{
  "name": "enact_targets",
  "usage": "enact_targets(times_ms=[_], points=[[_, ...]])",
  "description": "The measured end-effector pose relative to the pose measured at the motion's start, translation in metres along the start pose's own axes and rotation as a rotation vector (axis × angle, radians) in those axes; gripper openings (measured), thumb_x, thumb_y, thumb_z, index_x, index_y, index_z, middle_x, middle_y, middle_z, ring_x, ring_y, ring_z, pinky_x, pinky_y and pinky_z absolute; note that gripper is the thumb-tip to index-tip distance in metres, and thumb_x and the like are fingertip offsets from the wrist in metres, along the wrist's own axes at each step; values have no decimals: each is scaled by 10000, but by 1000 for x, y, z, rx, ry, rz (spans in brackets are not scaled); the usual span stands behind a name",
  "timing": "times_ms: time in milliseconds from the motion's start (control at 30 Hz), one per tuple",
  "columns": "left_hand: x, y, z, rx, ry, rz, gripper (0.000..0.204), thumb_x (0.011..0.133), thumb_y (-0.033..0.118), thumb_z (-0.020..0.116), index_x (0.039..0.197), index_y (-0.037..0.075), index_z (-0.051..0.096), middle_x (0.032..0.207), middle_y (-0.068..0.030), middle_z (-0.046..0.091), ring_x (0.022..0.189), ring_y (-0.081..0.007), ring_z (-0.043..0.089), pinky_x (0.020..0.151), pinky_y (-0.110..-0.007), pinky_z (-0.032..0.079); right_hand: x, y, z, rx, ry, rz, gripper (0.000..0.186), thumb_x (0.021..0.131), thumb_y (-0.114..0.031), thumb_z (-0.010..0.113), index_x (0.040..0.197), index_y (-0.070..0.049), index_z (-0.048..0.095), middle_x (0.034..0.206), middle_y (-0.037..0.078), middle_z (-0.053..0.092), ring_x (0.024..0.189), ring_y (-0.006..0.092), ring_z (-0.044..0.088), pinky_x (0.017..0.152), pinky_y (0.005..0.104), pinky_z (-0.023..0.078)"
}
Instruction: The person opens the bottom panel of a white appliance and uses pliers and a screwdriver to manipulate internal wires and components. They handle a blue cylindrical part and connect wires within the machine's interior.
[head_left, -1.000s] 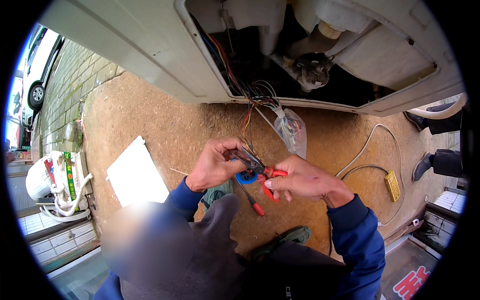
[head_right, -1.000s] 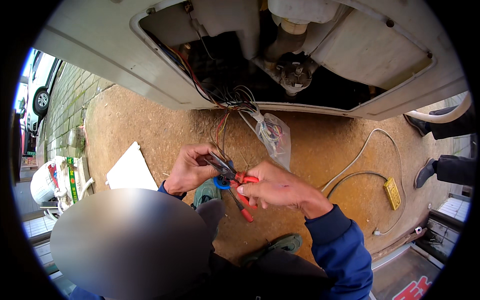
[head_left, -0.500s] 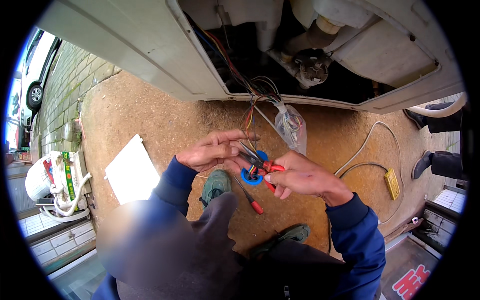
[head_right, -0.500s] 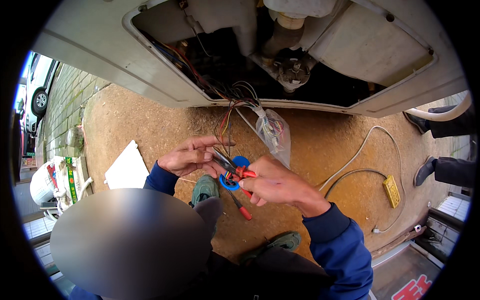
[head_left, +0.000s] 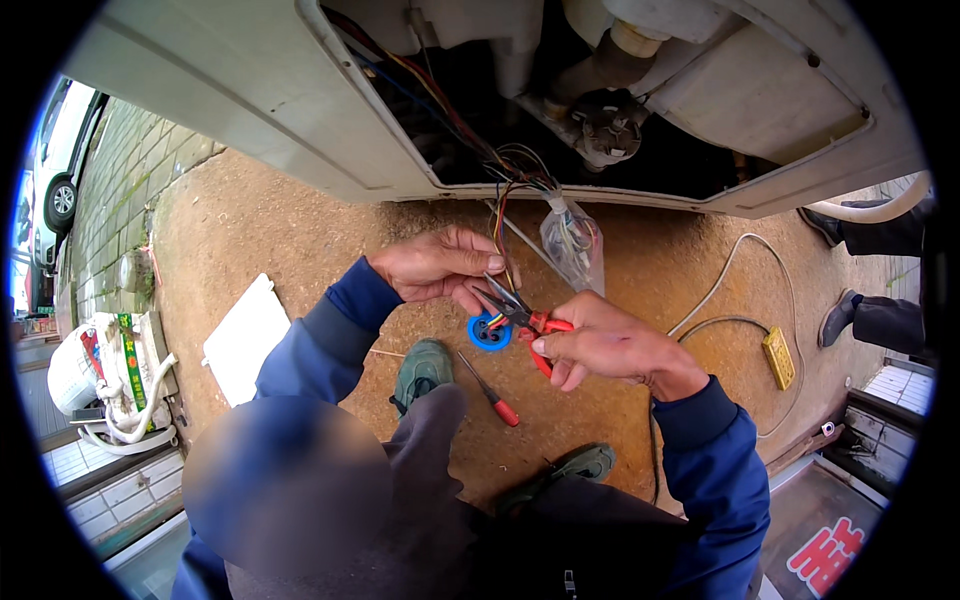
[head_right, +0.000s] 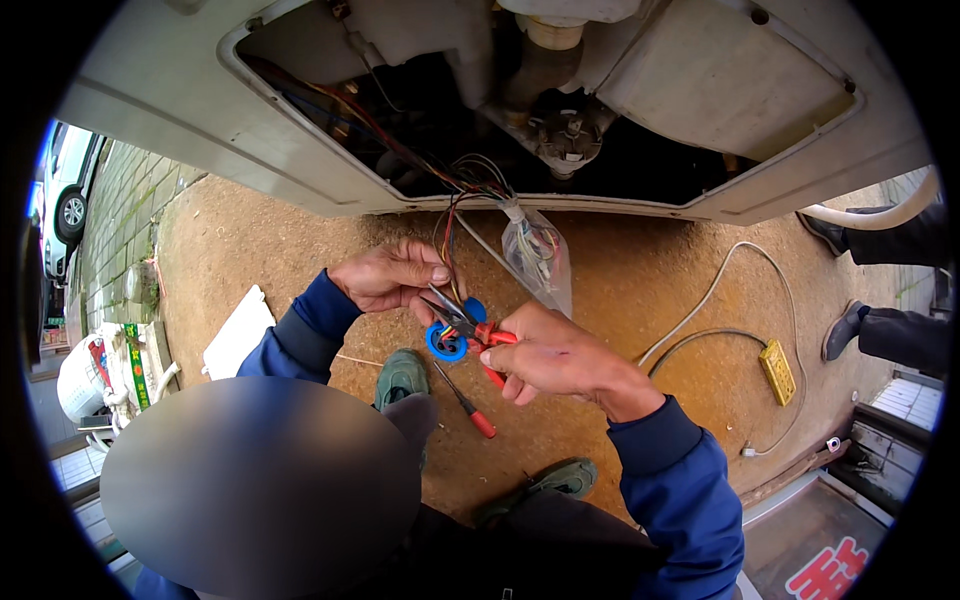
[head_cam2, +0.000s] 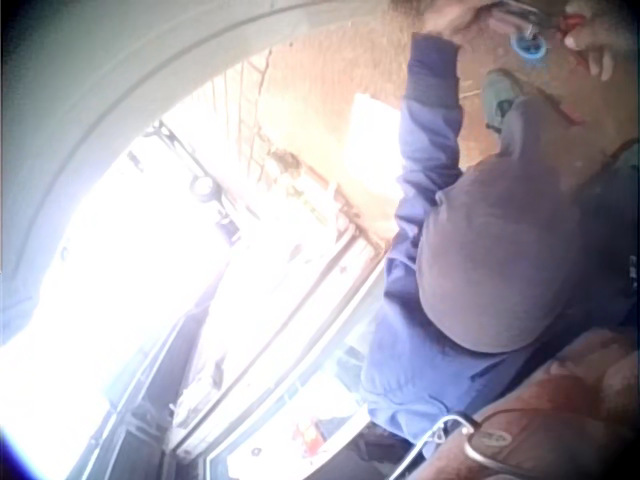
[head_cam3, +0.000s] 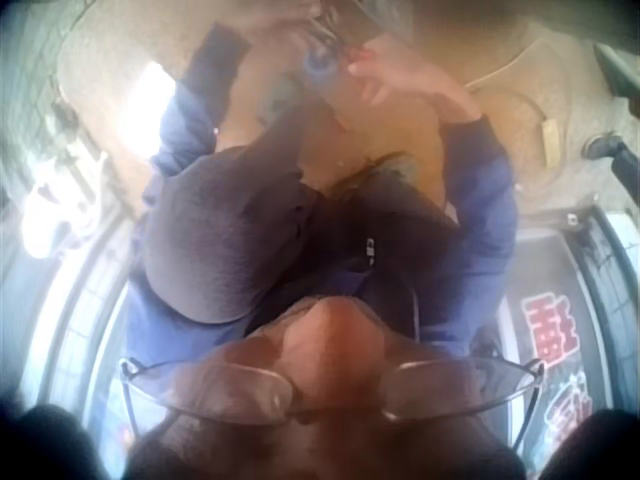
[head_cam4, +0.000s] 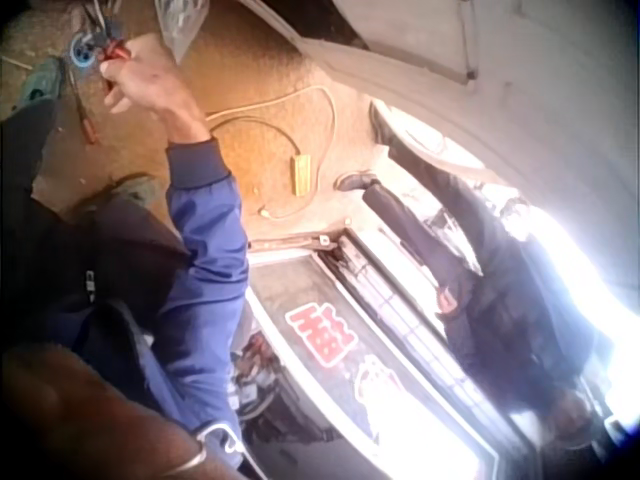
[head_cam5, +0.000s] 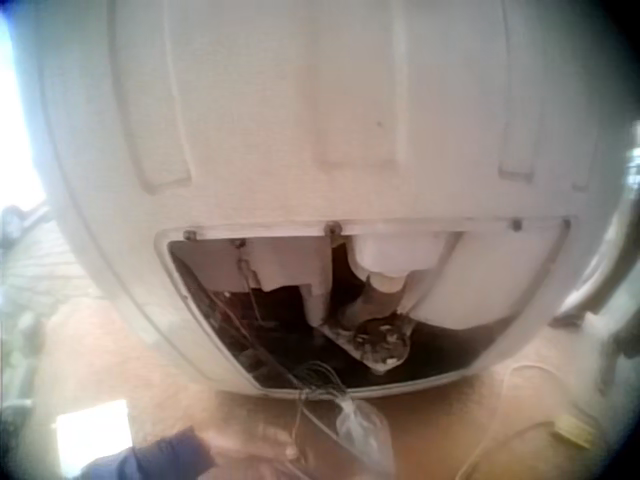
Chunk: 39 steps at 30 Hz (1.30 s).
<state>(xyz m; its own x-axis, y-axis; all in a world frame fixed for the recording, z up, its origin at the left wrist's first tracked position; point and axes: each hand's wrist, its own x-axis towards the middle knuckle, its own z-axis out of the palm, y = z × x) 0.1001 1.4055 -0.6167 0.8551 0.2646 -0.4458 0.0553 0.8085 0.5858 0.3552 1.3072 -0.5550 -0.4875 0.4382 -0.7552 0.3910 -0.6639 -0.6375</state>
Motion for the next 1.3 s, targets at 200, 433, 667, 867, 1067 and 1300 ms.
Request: enact_targets(times_ms=[200, 433, 667, 867, 1067, 1300], points=[[4, 10, 11, 72, 227, -10, 206, 1002, 93, 613, 1080, -83, 688, 1069, -199, 732, 896, -227, 751, 766, -310, 651, 2, 3, 12, 50, 157, -79, 289, 960, -215, 595, 807, 27, 635, 684, 91, 630, 639, 157, 654, 586, 292, 541], [6, -4, 43, 17, 372, 93, 246, 1018, 104, 569, 1153, -76, 667, 1053, -195, 733, 880, -252, 752, 838, -342, 634, 26, 21, 30, 28, 343, -194, 260, 969, -196, 574, 850, 27, 635, 667, 84, 631, 589, 173, 653, 562, 328, 509], [2, -28, 43, -361, 215, 245, 346, 1038, 108, 519, 1342, -56, 536, 1167, -185, 681, 1087, -270, 698, 954, -366, 587, 33, 40, 42, 133, 449, -282, 289, 965, -208, 594, 853, 57, 625, 680, 127, 657, 626, 202, 694, 553, 349, 510], [8, -66, 15, -9, 196, 123, 263, 998, 52, 596, 1249, -24, 613, 1177, -100, 692, 1049, -160, 672, 934, -311, 550, 36, 57, 40, 65, 446, -225, 294, 962, -211, 610, 861, 65, 623, 685, 125, 663, 638, 203, 698, 574, 347, 522], [14, -69, 9, 309, 157, 184, 213, 982, 62, 657, 1177, -18, 683, 1098, -67, 723, 978, -94, 657, 880, -270, 533, 26, 39, 38, 195, 350, -19, 259, 1011, -254, 593, 949, -5, 629, 855, 78, 636, 780, 178, 658, 710, 330, 583], [12, -66, 28, 196, 329, 267, 83, 953, 60, 699, 991, -8, 727, 909, -47, 728, 864, -100, 662, 817, -264, 538, 32, 38, 43, 220, 418, -96, 323, 985, -266, 620, 889, 42, 637, 756, 86, 653, 674, 159, 665, 596, 322, 565]])
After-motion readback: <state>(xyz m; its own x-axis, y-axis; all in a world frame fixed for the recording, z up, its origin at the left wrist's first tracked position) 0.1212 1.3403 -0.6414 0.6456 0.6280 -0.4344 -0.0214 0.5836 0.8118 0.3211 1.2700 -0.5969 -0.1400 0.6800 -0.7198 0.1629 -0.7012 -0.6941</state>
